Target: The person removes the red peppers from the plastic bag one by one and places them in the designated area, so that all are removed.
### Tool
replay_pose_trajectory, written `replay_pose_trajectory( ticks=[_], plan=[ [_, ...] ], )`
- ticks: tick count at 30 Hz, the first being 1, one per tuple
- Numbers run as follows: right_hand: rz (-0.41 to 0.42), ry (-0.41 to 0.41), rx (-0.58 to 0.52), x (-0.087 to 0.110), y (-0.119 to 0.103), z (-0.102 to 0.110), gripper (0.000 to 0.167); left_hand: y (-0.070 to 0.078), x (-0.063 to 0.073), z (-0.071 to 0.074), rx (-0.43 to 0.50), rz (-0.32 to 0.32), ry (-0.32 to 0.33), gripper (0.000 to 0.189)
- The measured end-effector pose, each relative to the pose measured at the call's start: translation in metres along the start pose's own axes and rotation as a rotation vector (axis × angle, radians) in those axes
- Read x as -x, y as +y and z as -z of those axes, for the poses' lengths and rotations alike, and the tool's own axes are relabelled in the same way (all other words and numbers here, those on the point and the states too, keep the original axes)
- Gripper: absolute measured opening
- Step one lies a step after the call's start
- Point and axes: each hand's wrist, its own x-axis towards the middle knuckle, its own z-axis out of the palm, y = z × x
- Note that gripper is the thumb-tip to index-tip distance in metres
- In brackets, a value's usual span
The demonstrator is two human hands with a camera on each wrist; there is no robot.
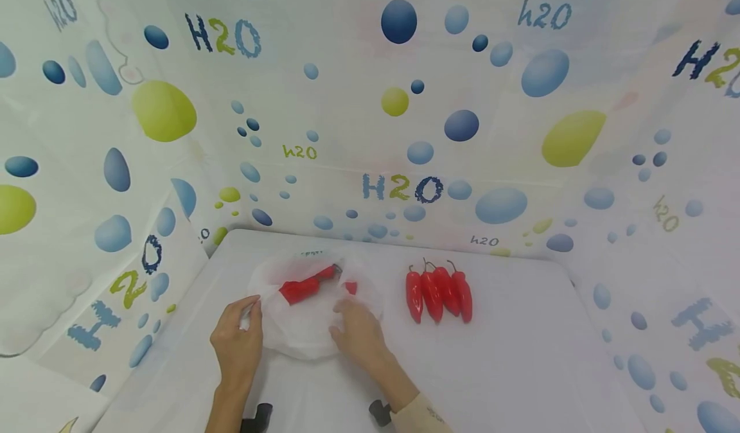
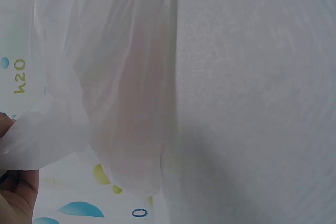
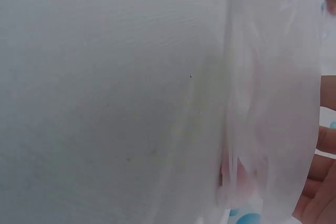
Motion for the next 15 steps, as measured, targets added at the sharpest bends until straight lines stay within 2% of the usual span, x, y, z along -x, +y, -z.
replay_pose_trajectory(
  ticks=[15],
  plan=[
    [-0.045,0.117,0.038,-0.007,0.004,-0.011,0.042,0.002,0.000,0.001,0.009,0.004,-0.006,0.017]
  ],
)
